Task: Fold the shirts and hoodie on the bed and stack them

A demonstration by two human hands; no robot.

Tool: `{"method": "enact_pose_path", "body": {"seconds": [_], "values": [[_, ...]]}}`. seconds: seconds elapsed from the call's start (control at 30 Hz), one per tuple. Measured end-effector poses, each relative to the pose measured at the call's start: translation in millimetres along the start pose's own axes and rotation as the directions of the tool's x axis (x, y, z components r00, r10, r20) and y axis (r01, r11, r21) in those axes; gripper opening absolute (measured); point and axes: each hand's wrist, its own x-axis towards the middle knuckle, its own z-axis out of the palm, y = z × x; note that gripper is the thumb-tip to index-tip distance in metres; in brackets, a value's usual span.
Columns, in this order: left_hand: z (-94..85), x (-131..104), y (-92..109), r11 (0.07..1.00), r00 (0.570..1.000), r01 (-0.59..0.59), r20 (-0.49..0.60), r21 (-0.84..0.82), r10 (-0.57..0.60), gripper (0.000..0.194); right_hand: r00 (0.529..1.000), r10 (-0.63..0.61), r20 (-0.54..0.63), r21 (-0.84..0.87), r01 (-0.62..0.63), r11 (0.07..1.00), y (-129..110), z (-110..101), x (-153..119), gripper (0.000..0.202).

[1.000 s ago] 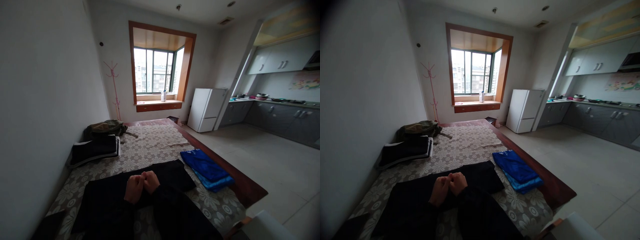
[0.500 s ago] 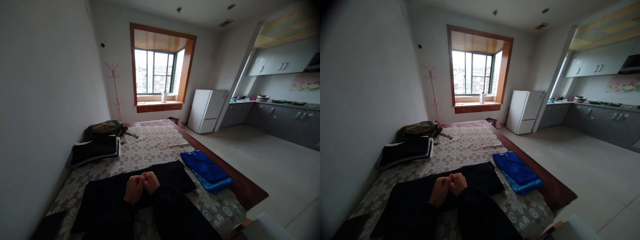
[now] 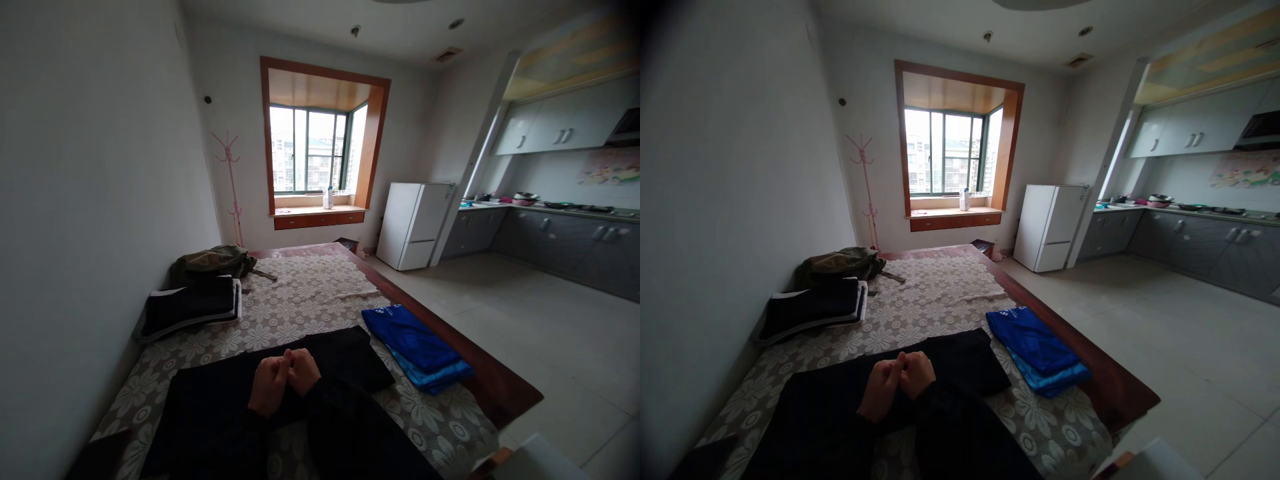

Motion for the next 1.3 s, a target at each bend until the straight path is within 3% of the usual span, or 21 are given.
{"method": "enact_pose_path", "body": {"seconds": [1.3], "values": [[-0.4, 1.1, -1.0, 0.999, 0.999, -0.052, 0.006, -0.017, 0.052, 0.055, 0.999, -0.024, 0.032, -0.124, 0.027, 0.992, -2.9, -2.3, -1.4, 0.045]]}}
